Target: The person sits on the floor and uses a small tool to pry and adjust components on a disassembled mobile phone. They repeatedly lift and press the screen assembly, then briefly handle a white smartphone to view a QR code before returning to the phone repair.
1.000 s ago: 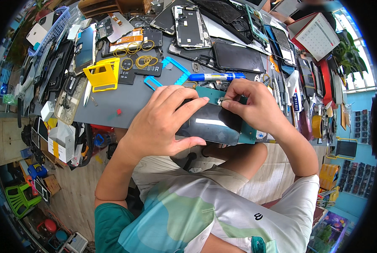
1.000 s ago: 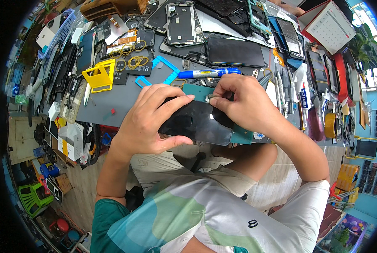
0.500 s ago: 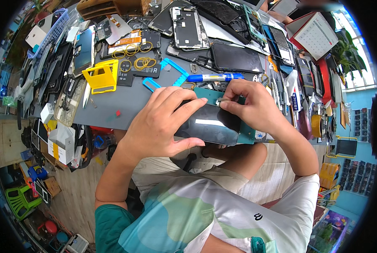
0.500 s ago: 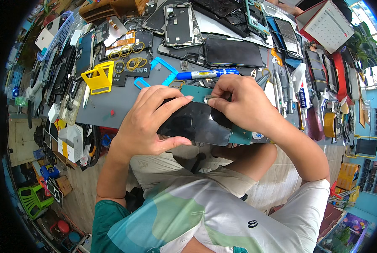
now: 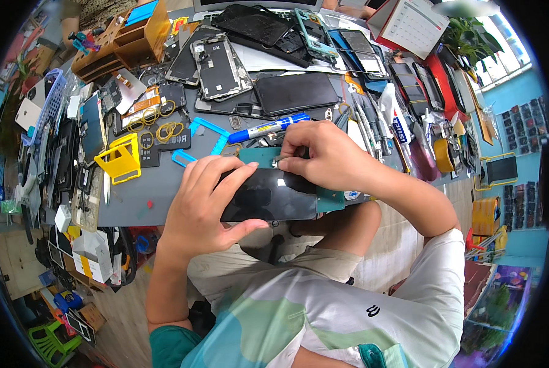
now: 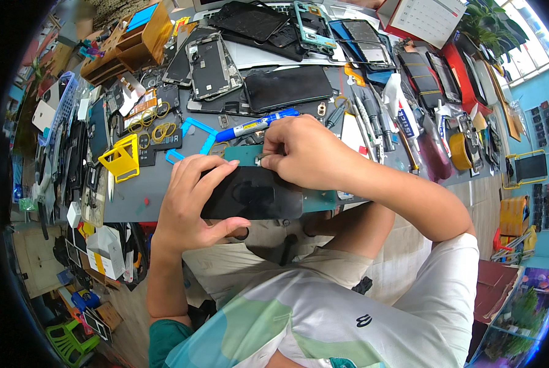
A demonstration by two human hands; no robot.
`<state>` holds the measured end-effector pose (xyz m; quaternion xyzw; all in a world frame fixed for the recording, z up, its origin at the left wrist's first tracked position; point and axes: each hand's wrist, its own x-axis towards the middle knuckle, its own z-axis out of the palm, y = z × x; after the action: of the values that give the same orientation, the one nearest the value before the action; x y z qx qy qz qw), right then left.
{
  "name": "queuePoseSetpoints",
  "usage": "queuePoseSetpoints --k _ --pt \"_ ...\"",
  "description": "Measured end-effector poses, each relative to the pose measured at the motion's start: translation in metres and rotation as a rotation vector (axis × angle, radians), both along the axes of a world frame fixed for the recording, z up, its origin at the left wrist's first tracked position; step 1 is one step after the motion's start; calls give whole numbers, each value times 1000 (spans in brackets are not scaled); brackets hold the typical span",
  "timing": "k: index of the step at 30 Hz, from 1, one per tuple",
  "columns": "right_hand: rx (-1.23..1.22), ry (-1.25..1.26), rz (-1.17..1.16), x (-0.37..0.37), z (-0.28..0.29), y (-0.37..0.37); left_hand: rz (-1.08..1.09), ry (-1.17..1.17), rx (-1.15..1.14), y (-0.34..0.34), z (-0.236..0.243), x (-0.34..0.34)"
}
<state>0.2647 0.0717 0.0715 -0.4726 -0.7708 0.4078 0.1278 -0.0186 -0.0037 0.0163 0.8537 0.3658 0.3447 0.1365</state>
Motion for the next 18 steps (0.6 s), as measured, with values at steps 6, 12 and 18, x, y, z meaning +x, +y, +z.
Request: queuePoseSetpoints --k 6,12,18 --pt "23 -22 9 0 -2 1 -3 0 7 0 2 2" --pt "64 34 28 2 -5 2 -6 6 16 0 1 2" --pt "45 20 41 2 -7 3 -2 31 7 0 3 2"
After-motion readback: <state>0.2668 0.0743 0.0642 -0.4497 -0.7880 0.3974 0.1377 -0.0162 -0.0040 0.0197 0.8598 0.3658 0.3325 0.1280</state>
